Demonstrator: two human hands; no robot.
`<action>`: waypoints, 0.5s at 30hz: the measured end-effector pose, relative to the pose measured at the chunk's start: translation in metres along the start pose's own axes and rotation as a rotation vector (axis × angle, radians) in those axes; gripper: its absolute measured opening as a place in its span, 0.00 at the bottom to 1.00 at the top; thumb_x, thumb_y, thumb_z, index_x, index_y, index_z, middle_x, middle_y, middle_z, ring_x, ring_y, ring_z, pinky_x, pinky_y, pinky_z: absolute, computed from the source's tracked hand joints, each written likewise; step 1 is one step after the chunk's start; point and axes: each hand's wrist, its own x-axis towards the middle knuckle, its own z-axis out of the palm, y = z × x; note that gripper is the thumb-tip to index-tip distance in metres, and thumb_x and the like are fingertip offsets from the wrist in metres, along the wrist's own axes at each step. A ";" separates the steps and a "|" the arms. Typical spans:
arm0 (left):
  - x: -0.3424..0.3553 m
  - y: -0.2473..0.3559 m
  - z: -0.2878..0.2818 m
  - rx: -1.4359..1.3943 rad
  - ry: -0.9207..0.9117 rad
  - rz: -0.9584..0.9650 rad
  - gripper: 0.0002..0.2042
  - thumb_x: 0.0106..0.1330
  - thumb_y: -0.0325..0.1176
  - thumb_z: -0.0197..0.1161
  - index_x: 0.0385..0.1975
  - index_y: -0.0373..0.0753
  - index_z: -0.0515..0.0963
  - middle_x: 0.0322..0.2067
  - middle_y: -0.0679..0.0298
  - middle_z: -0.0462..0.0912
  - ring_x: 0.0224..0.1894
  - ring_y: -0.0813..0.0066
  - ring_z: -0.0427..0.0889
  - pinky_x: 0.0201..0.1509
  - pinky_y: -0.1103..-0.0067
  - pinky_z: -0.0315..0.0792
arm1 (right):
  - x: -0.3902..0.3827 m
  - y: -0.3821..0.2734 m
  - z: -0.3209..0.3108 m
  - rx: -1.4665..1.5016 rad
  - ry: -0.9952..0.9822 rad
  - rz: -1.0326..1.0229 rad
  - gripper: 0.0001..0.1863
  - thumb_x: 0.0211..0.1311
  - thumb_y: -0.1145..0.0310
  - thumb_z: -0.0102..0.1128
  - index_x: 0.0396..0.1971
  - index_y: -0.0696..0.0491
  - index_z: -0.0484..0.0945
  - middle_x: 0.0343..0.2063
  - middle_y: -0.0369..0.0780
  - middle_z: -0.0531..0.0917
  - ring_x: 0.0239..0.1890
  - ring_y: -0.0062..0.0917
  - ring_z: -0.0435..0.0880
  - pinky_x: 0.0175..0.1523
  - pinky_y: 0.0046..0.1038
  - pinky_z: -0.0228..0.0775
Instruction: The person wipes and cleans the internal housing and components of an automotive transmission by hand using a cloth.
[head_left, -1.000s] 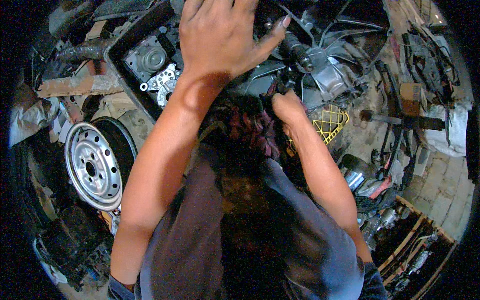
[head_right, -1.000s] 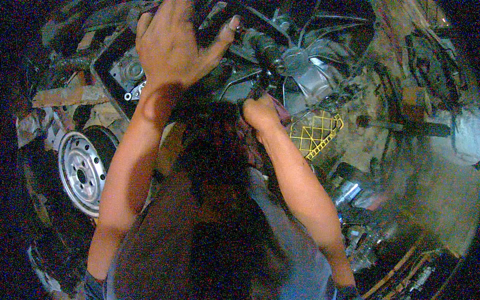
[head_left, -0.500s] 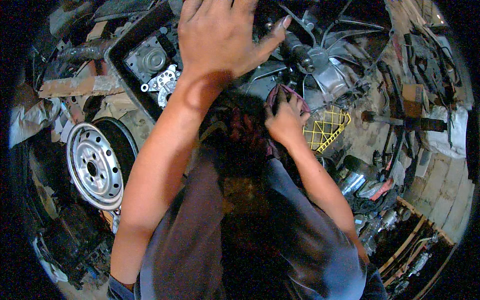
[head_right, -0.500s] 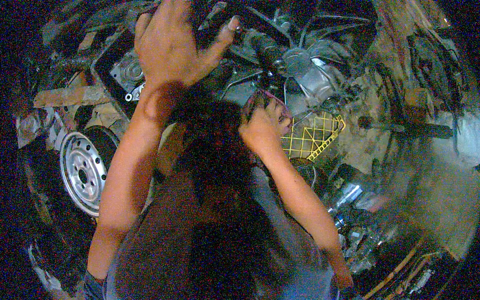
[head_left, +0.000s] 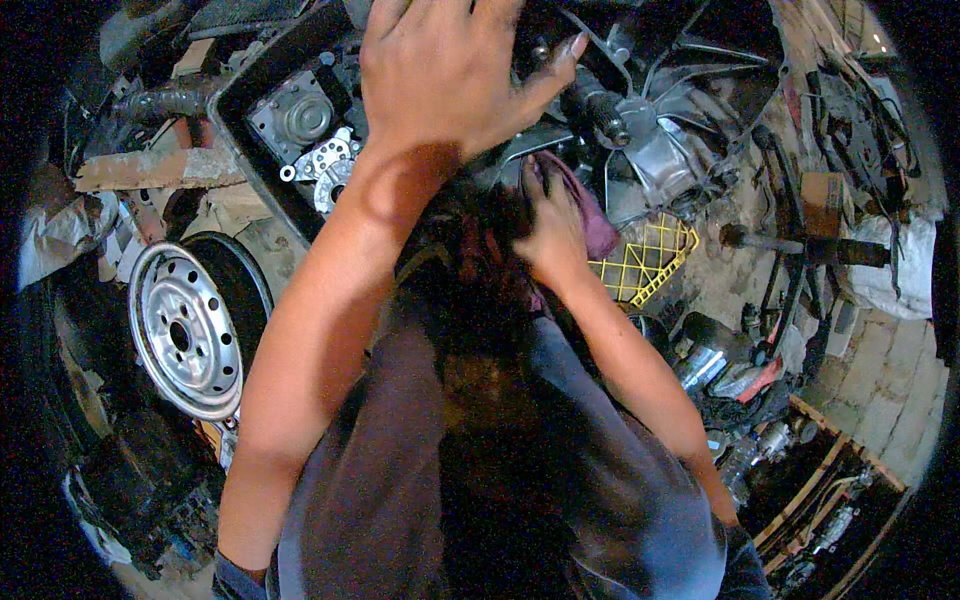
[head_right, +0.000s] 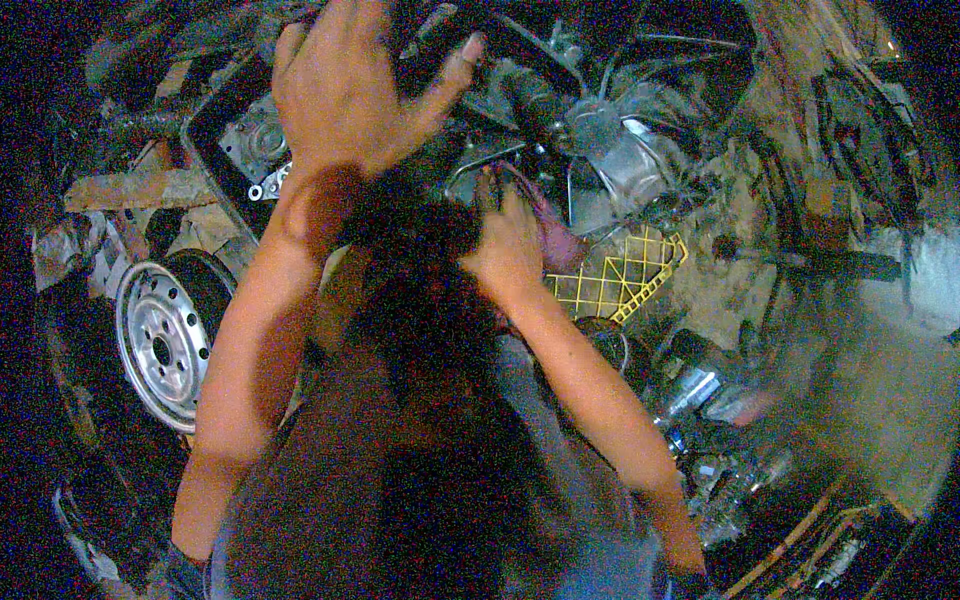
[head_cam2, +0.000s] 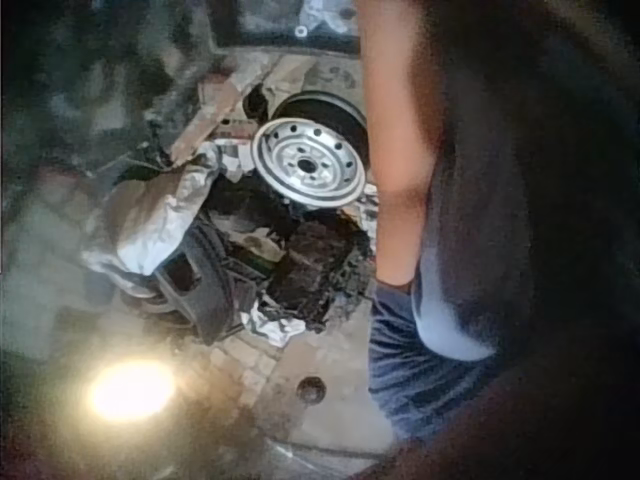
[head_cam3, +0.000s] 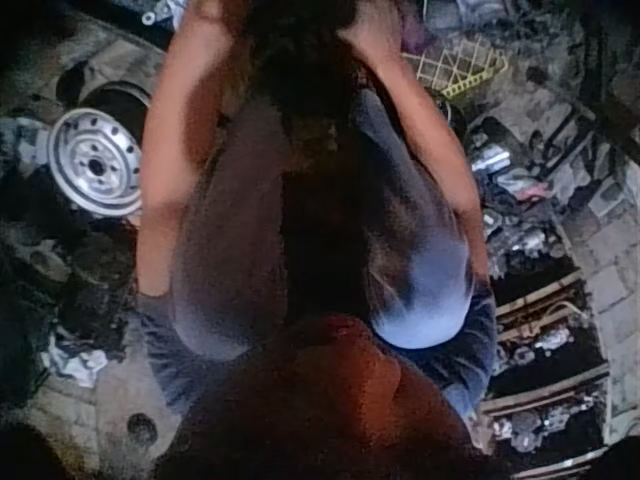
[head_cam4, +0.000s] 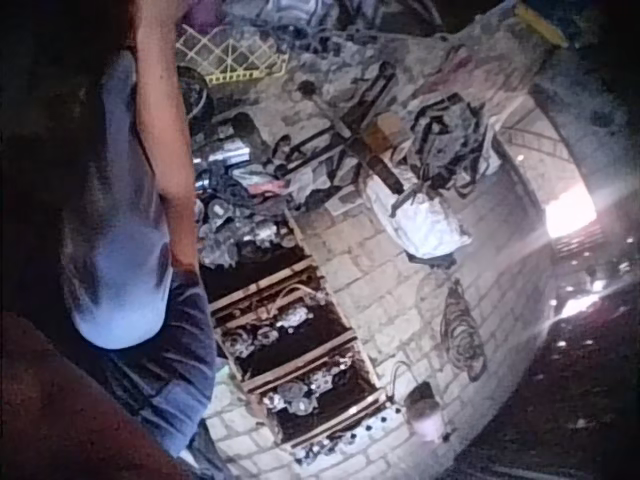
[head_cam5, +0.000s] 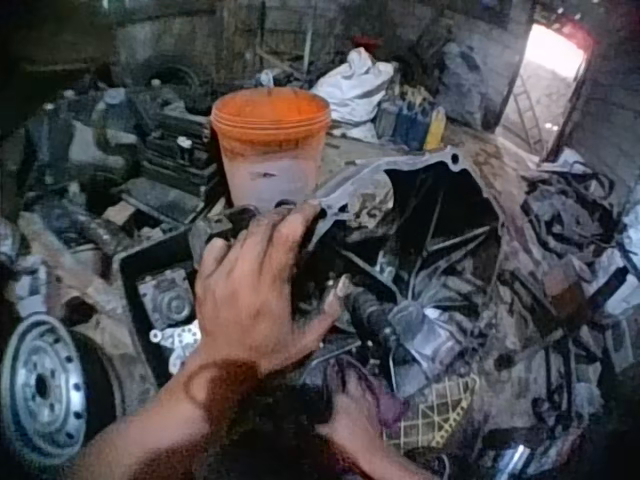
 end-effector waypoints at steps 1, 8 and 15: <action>0.001 0.000 0.000 -0.019 -0.018 -0.019 0.42 0.54 0.46 0.74 0.70 0.45 0.65 0.56 0.52 0.78 0.54 0.54 0.80 0.56 0.64 0.67 | 0.003 0.002 0.005 -0.034 0.113 -0.041 0.36 0.63 0.61 0.61 0.71 0.57 0.65 0.61 0.60 0.74 0.60 0.55 0.76 0.64 0.47 0.71; -0.003 -0.002 0.005 -0.045 -0.005 -0.043 0.41 0.54 0.45 0.74 0.70 0.44 0.66 0.57 0.52 0.78 0.55 0.53 0.79 0.57 0.63 0.66 | -0.033 -0.023 -0.044 0.172 -0.178 -0.070 0.17 0.68 0.68 0.58 0.53 0.57 0.81 0.48 0.55 0.84 0.51 0.55 0.82 0.54 0.48 0.75; 0.000 -0.001 0.004 -0.049 0.015 -0.006 0.40 0.55 0.44 0.73 0.69 0.44 0.66 0.56 0.51 0.78 0.56 0.53 0.79 0.56 0.62 0.67 | -0.044 0.002 -0.028 0.189 -0.194 -0.114 0.16 0.67 0.68 0.60 0.50 0.59 0.81 0.45 0.55 0.85 0.49 0.55 0.82 0.57 0.48 0.74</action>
